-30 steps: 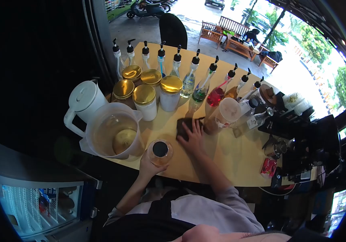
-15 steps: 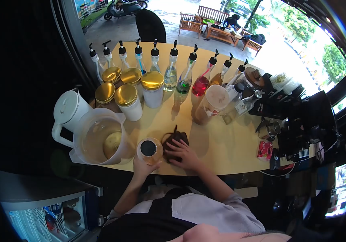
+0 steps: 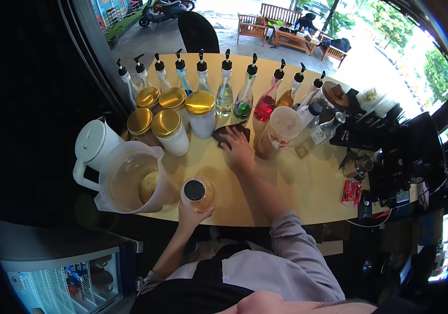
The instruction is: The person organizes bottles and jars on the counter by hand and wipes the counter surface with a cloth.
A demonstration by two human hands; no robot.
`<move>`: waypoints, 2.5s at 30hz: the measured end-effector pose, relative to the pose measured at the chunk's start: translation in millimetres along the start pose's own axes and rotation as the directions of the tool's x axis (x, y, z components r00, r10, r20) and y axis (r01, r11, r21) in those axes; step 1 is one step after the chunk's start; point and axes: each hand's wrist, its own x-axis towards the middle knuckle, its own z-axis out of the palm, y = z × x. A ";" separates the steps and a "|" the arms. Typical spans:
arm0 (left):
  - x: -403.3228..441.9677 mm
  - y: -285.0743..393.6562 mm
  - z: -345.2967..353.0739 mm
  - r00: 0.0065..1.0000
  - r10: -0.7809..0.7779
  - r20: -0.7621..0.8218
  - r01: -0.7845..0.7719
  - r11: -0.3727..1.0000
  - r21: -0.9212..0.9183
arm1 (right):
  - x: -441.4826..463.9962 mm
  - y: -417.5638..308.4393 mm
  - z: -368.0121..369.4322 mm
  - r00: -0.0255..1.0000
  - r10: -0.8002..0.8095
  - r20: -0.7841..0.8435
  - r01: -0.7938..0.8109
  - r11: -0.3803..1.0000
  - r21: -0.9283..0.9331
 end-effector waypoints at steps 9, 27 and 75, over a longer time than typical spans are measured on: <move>-3.1 -0.6 1.6 1.000 0.006 0.006 -0.006 1.000 -0.005 | -45.1 -15.2 10.3 1.000 -0.011 0.011 0.012 0.994 -0.104; 84.4 25.9 36.7 0.994 0.103 -0.027 -0.093 0.963 0.252 | -159.1 -5.2 -88.1 0.984 0.172 0.042 -0.172 0.985 0.007; 230.4 -30.6 125.1 0.711 -0.041 -0.702 0.154 0.983 0.099 | -136.4 -7.8 -100.8 0.793 -0.348 0.500 0.227 0.931 0.286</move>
